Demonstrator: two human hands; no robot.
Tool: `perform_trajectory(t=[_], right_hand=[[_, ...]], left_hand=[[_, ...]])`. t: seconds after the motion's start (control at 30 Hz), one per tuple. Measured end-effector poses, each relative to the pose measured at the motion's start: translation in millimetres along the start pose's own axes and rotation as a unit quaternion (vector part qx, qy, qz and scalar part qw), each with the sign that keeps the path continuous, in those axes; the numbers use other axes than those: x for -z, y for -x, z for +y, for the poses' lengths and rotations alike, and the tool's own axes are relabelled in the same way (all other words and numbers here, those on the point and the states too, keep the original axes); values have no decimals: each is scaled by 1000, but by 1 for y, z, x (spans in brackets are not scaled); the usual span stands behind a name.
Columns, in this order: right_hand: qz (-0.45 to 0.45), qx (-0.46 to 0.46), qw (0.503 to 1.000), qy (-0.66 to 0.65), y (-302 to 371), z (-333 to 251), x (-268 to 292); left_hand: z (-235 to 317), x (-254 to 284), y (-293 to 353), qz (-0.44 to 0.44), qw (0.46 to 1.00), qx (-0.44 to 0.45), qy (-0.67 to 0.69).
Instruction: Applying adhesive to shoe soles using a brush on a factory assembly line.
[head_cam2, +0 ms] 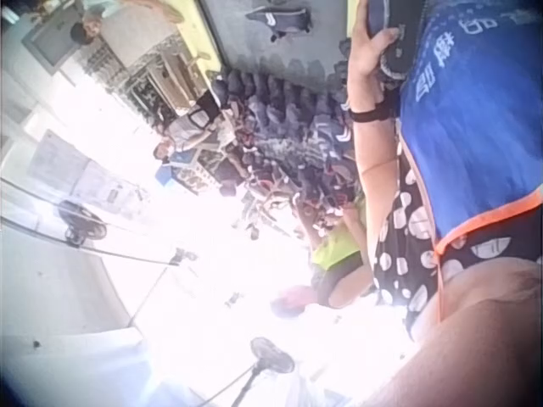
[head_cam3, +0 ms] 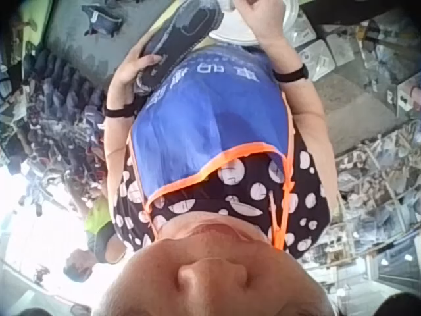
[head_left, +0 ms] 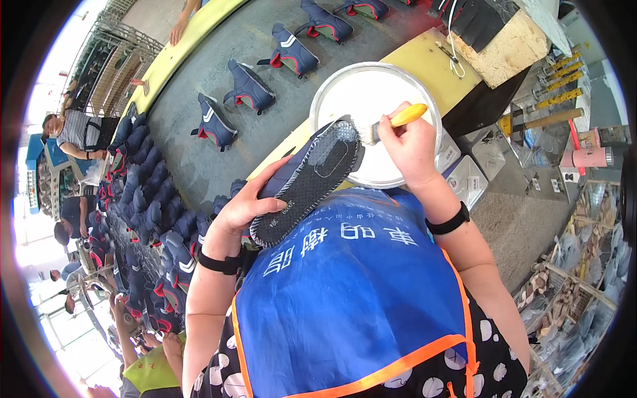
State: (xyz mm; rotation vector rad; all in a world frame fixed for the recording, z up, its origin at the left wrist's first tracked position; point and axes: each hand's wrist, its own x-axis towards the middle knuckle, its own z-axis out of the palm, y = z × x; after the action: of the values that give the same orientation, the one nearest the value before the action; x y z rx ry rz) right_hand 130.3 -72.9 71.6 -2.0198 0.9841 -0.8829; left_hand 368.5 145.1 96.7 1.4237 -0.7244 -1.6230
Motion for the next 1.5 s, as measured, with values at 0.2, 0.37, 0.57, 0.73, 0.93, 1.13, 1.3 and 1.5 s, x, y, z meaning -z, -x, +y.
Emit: perform_trajectory(t=[0.2,0.37,0.57,0.73,0.93,1.13,1.3,1.5], right_hand=[[19,29,981,-192,2,-17,-19],[21,24,999,-11,-2,-13,-9],[25,-2,991,-131,3,-24,-20],[-42,17,979,-201,41,-47,-25],[-22,4,994,-108,15,-34,-7],[15,127,992,9,-27,-7,4],[26,161,984,-67,-34,-7,9],[36,171,983,-54,-26,-3,5]], left_hand=[[-4,-2,-1,24,998,-51,-16],[-13,-3,-3,69,994,-81,-19],[-15,-8,-5,86,991,-101,30],[-11,-12,-11,102,990,-87,45],[-11,-10,-11,87,988,-128,-19],[-8,-6,-12,40,988,-125,-80],[-14,-2,-14,15,995,-92,-40],[-16,-5,-14,-19,995,-77,63]])
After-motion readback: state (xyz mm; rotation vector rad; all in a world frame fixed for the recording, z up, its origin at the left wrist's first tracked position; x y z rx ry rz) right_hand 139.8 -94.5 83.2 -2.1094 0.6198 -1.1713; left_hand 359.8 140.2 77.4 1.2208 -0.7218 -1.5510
